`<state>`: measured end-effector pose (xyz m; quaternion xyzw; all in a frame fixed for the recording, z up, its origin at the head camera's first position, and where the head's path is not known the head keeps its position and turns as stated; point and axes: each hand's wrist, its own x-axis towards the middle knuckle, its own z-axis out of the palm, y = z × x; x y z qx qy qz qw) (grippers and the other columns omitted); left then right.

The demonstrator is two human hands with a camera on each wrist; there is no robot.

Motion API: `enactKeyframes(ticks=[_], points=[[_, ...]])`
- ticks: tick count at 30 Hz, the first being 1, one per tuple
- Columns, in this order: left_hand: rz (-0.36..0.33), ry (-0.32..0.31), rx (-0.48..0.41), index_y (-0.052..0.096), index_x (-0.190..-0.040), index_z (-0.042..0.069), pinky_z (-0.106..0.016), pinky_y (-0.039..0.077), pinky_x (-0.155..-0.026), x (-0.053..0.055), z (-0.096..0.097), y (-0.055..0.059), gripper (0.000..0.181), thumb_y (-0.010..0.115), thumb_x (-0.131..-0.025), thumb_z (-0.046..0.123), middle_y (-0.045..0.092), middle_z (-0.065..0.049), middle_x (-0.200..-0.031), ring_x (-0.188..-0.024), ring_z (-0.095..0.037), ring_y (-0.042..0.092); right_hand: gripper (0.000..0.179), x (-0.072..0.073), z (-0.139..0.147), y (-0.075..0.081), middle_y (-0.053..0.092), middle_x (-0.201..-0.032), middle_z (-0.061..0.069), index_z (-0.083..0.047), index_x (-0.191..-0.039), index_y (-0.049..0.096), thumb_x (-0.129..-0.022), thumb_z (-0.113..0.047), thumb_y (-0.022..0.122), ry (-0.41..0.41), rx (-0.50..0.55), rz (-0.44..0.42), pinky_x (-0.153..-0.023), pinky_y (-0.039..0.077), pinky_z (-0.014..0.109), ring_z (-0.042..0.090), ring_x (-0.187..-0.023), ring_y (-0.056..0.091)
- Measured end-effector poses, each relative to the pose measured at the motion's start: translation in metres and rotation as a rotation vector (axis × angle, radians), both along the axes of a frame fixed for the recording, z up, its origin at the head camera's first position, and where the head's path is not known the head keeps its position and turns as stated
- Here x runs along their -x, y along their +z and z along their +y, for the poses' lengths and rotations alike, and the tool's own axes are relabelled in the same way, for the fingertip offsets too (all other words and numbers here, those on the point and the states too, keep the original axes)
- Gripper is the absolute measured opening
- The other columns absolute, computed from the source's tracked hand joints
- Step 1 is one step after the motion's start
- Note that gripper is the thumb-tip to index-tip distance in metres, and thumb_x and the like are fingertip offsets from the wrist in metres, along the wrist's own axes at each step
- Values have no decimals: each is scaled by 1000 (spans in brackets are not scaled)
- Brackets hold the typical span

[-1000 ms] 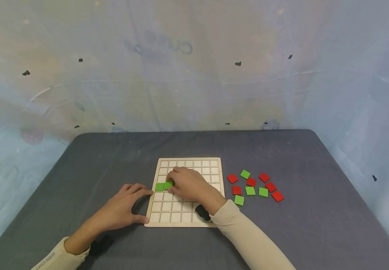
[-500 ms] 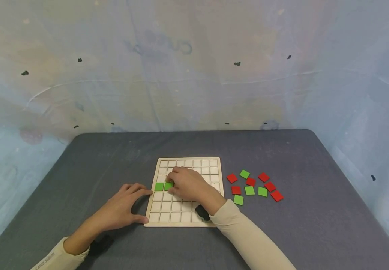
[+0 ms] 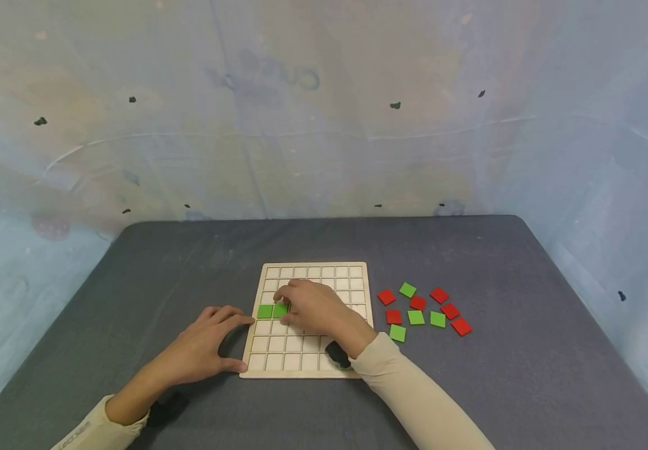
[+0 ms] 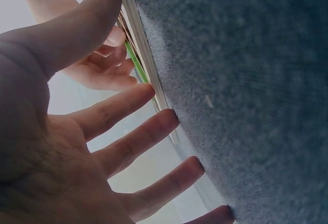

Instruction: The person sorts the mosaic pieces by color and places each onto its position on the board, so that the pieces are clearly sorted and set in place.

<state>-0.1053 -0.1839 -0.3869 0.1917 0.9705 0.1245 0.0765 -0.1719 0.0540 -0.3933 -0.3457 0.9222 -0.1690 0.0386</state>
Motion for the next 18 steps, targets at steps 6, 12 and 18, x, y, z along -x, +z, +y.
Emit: enactKeyframes(ticks=[6,12,18], points=[[11,-11,-9,61,-134,22,-61,49,-83,0,-1,0,73,88,-70,45,57,-1,-132,-123,-35,50,32,-1,3,1,65,-112,-8,-23,-120,71,-90,-34,75,-10,20,-14,-77,53,29,8,-92,62],[5,-11,-6,60,-134,22,-62,49,-83,-1,-1,1,73,88,-71,45,55,-3,-135,-125,-37,49,27,-1,3,-1,65,-112,-8,-24,-117,72,-92,-32,73,3,16,8,-74,52,27,6,-89,61],[3,-10,-6,60,-135,22,-63,48,-84,-1,0,1,73,88,-71,45,55,-2,-136,-126,-37,49,27,-1,2,-1,65,-111,-7,-23,-117,72,-91,-32,73,8,16,10,-76,52,28,7,-90,62]])
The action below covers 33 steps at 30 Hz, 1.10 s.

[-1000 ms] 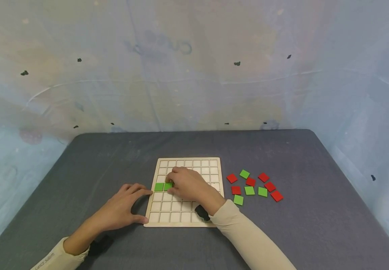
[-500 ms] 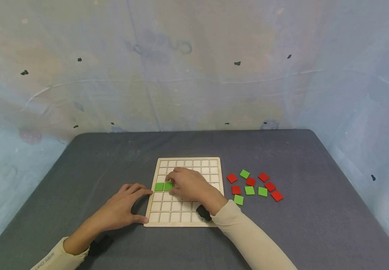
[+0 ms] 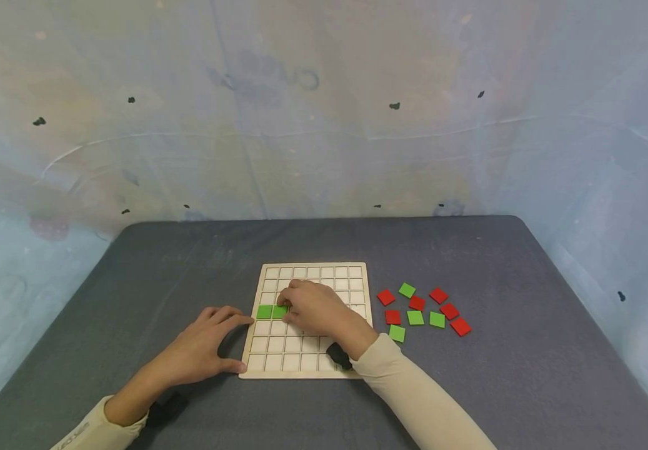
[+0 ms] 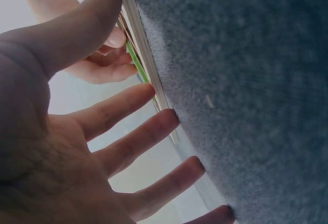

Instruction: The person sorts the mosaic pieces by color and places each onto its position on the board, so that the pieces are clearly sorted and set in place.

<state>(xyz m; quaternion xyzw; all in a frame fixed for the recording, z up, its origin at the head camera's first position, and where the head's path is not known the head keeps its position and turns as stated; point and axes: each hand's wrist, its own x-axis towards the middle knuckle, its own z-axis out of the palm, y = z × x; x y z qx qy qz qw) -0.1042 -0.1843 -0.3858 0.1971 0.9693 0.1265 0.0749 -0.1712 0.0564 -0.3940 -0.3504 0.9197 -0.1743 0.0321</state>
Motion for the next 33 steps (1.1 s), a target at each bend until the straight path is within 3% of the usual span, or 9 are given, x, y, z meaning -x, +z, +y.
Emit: enactKeyframes(ticks=[33], points=[[7,0,9,60,-134,23,-61,49,-84,0,0,-1,73,88,-71,45,55,-1,-134,-125,-36,49,26,-1,-1,1,65,-110,-7,-23,-116,72,-91,-31,74,1,-9,19,-78,53,30,8,-91,62]])
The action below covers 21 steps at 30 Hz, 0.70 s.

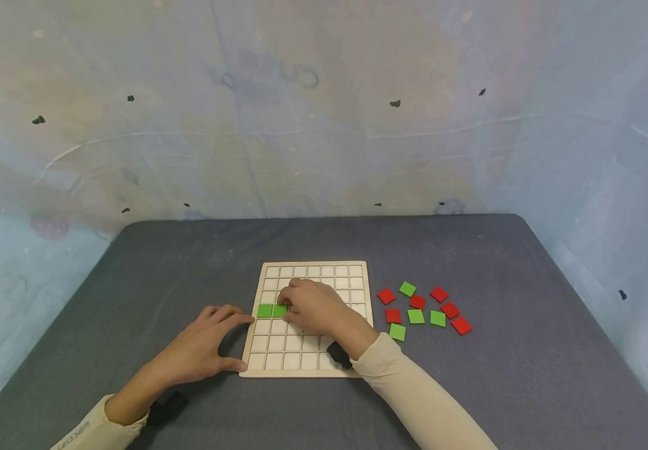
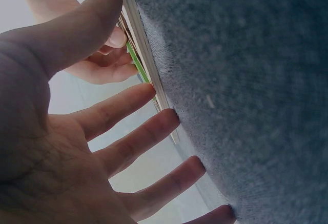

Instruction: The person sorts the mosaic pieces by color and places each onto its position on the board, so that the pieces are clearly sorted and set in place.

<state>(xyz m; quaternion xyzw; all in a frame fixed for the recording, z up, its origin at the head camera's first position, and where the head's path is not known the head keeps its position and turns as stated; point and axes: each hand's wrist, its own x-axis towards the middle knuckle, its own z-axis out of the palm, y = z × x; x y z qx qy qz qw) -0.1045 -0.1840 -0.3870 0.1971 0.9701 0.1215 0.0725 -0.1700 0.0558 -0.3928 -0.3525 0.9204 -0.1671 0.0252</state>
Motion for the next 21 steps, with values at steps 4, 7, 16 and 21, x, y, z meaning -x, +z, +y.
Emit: enactKeyframes(ticks=[4,7,16,21], points=[[-2,-1,2,60,-134,23,-61,49,-84,0,0,0,73,88,-71,45,55,-1,-134,-125,-36,49,26,0,0,0,65,-110,-7,-24,-116,72,-91,-32,74,-6,5,-8,-77,53,30,8,-90,62],[-1,0,-3,61,-134,23,-61,48,-84,0,1,0,73,88,-71,45,55,-1,-134,-125,-35,49,26,0,0,0,65,-110,-7,-24,-115,72,-91,-31,74,-9,10,-15,-76,52,29,8,-89,62],[5,7,-13,62,-133,22,-61,48,-85,1,2,-1,72,89,-70,43,56,-1,-133,-124,-35,49,25,1,0,0,65,-110,-8,-24,-116,72,-91,-31,74,-8,-10,-16,-78,53,28,7,-91,62],[-6,9,-6,61,-133,22,-62,48,-85,1,2,-1,73,89,-70,44,55,-1,-135,-125,-35,48,26,1,0,-1,65,-111,-8,-24,-117,72,-92,-30,73,-4,-3,-14,-78,54,29,7,-93,63]])
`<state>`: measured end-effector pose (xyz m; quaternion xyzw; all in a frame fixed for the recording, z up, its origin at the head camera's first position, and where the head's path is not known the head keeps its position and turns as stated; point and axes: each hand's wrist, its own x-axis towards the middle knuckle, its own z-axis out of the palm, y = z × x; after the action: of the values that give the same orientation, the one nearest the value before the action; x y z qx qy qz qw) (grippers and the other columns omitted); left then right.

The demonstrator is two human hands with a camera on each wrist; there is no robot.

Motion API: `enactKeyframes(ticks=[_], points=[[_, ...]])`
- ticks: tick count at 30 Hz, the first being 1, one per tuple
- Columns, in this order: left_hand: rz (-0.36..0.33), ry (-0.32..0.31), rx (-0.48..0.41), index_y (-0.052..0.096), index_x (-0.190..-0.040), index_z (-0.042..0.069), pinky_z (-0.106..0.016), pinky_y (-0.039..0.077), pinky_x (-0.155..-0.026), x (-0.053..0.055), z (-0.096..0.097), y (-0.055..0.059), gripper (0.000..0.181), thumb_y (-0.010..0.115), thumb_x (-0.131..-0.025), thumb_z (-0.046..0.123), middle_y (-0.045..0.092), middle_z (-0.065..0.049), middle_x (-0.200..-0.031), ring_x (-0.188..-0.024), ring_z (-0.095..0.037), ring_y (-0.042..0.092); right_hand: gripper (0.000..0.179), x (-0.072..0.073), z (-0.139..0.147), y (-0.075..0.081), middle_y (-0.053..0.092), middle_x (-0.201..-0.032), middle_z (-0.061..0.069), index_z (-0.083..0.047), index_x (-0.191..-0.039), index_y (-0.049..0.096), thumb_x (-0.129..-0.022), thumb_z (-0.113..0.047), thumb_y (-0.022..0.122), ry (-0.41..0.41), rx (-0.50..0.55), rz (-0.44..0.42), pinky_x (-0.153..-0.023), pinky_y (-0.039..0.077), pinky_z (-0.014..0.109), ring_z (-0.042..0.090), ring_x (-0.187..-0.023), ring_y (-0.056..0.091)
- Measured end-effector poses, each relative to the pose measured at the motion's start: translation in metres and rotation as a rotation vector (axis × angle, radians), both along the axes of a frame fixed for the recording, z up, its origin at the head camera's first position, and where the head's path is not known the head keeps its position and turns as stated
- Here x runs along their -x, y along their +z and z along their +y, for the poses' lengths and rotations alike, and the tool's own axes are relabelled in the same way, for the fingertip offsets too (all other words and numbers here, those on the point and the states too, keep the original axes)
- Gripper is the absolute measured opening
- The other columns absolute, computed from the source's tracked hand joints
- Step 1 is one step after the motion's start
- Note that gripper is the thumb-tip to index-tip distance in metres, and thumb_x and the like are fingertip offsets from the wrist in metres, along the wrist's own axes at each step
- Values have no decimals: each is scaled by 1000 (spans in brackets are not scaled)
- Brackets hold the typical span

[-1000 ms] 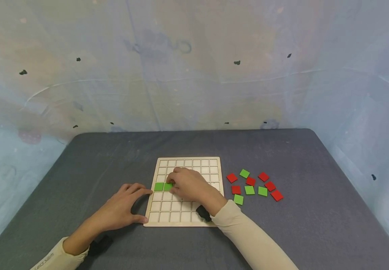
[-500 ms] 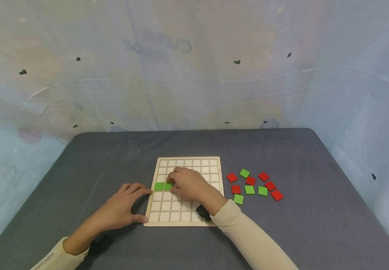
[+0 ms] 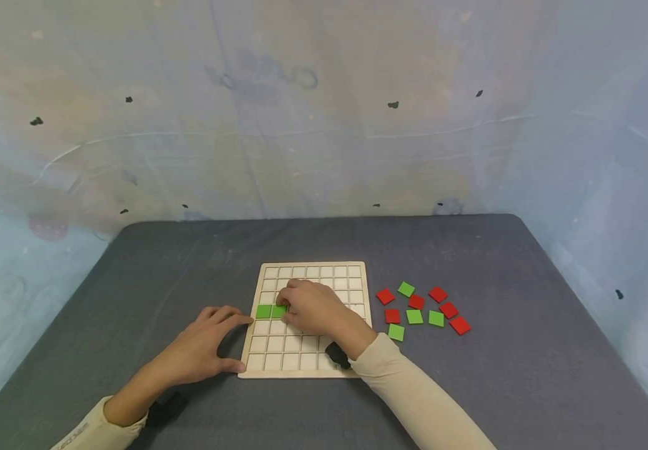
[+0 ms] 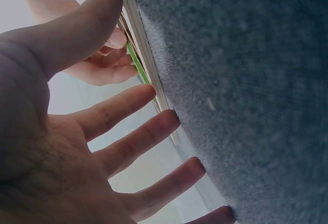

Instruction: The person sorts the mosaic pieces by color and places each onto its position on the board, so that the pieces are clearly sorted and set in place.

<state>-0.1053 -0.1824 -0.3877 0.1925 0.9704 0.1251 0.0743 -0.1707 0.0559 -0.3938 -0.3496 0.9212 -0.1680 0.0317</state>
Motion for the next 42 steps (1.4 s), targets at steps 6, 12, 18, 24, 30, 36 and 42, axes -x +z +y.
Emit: enactKeyframes(ticks=[6,12,18,24,30,36,42], points=[[-8,-1,-3,61,-134,23,-61,48,-85,1,1,0,72,88,-70,44,55,-1,-134,-125,-36,48,25,-2,4,4,65,-110,-7,-23,-115,72,-92,-31,73,8,-5,44,-77,53,29,8,-91,62],[1,-14,-7,60,-135,23,-62,48,-84,2,2,0,73,88,-71,45,54,-1,-135,-125,-36,48,23,-10,26,11,66,-107,-4,-19,-113,73,-91,-26,73,18,-17,94,-75,54,30,12,-89,64],[5,-16,-8,60,-136,22,-64,47,-87,0,3,2,74,88,-71,45,54,-3,-136,-127,-38,47,23,-17,65,15,67,-107,-4,-19,-111,73,-89,-26,75,2,-14,153,-71,53,28,12,-87,64],[-3,-15,-11,60,-136,22,-65,46,-88,-1,4,3,73,87,-72,45,54,-2,-135,-127,-37,47,20,-26,110,16,66,-105,-6,-19,-108,73,-88,-25,77,-52,-3,213,-71,51,27,9,-87,61],[9,-11,-11,60,-135,22,-64,47,-87,-1,5,0,72,87,-72,44,54,-1,-134,-127,-37,47,20,-36,149,19,66,-101,-6,-20,-106,73,-87,-24,78,-103,-18,265,-64,46,23,6,-80,54],[11,-25,-23,60,-135,22,-64,47,-87,0,8,-3,71,87,-72,43,54,-1,-132,-126,-37,47,21,-49,185,9,64,-97,-9,-23,-101,74,-83,-29,81,-126,-56,363,-67,49,29,7,-82,56],[2,-24,-22,60,-135,22,-66,46,-88,1,8,-2,71,87,-73,43,54,-2,-134,-127,-37,47,28,-64,202,-9,63,-98,-12,-24,-104,73,-81,-36,82,-145,-55,369,-71,51,31,4,-81,56]])
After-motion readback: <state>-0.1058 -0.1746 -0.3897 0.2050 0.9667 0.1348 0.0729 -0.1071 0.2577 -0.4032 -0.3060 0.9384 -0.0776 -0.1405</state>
